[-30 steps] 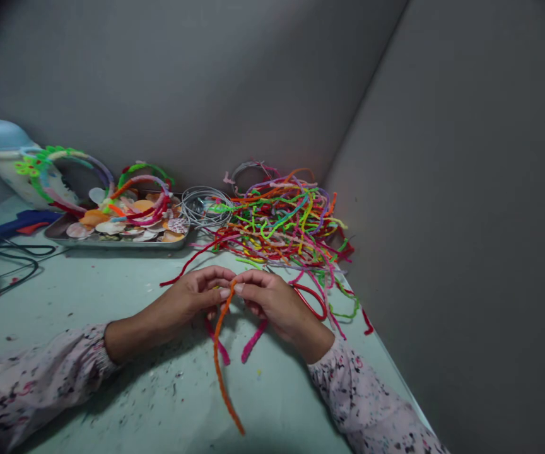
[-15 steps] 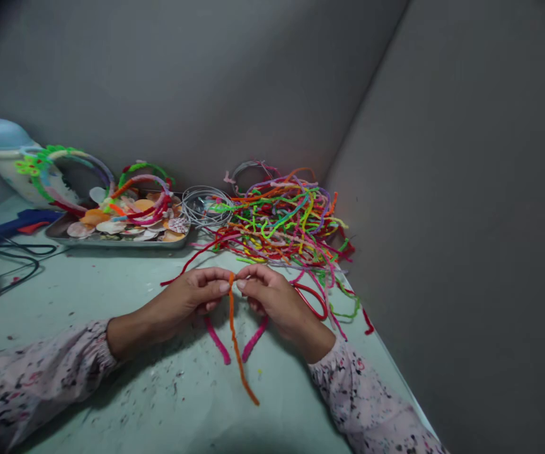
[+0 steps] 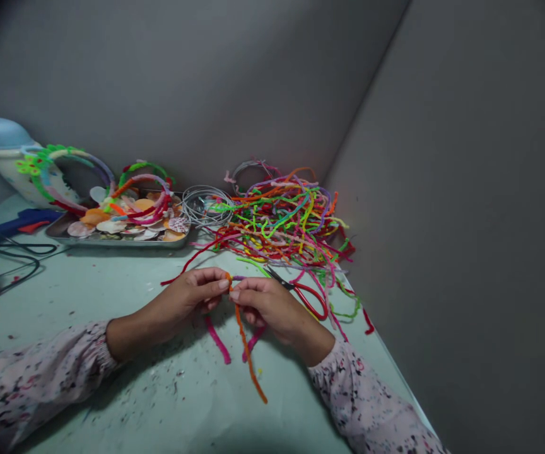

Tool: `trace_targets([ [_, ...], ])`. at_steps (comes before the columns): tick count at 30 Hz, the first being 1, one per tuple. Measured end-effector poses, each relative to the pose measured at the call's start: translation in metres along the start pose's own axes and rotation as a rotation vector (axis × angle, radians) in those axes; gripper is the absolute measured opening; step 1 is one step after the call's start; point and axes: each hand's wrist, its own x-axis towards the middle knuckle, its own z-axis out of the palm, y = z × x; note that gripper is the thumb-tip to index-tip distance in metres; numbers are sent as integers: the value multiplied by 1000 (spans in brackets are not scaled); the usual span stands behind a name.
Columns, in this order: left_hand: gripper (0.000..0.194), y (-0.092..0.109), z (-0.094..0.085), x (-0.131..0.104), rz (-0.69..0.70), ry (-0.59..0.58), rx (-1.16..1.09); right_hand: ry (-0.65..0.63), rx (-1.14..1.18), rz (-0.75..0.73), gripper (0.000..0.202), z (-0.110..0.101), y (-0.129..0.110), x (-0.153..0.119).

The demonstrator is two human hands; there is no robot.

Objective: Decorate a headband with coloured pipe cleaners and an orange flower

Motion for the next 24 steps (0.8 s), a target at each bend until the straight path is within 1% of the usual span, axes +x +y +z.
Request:
trace_targets([
  [4,18,-1,-1,-1,-22,-18,-54,-22,23,-2,21,-1,2,1],
  [6,18,-1,-1,-1,-16,-2,-62,3,-39,-21,20,-1,2,1],
  [7,17,0,-1,-1,-13,7,-64,39,-100,-51,19,-1,2,1],
  [9,17,0,-2,-1,-17,12,-75,159,-290,-191,16,0,1,0],
  [11,19,0,-2,-1,-33,-9,-95,270,-534,-411,14,-1,2,-1],
  [12,19,0,-2,-1,-42,-25,-106,295,-645,-528,15,-1,2,-1],
  [13,19,-1,-2,-1,-52,-39,-117,295,-733,-634,17,-2,3,-1],
  [14,19,-1,-2,-1,-62,-51,-129,268,-798,-717,19,-3,3,-1],
  [16,17,-1,-2,-1,-87,-59,-155,189,-870,-820,22,-6,4,-1],
  [20,13,-2,-2,0,-120,-58,-198,62,-966,-864,25,-14,4,0],
  [24,12,-4,-3,1,-124,-68,-179,17,-1032,-832,24,-18,2,-1],
])
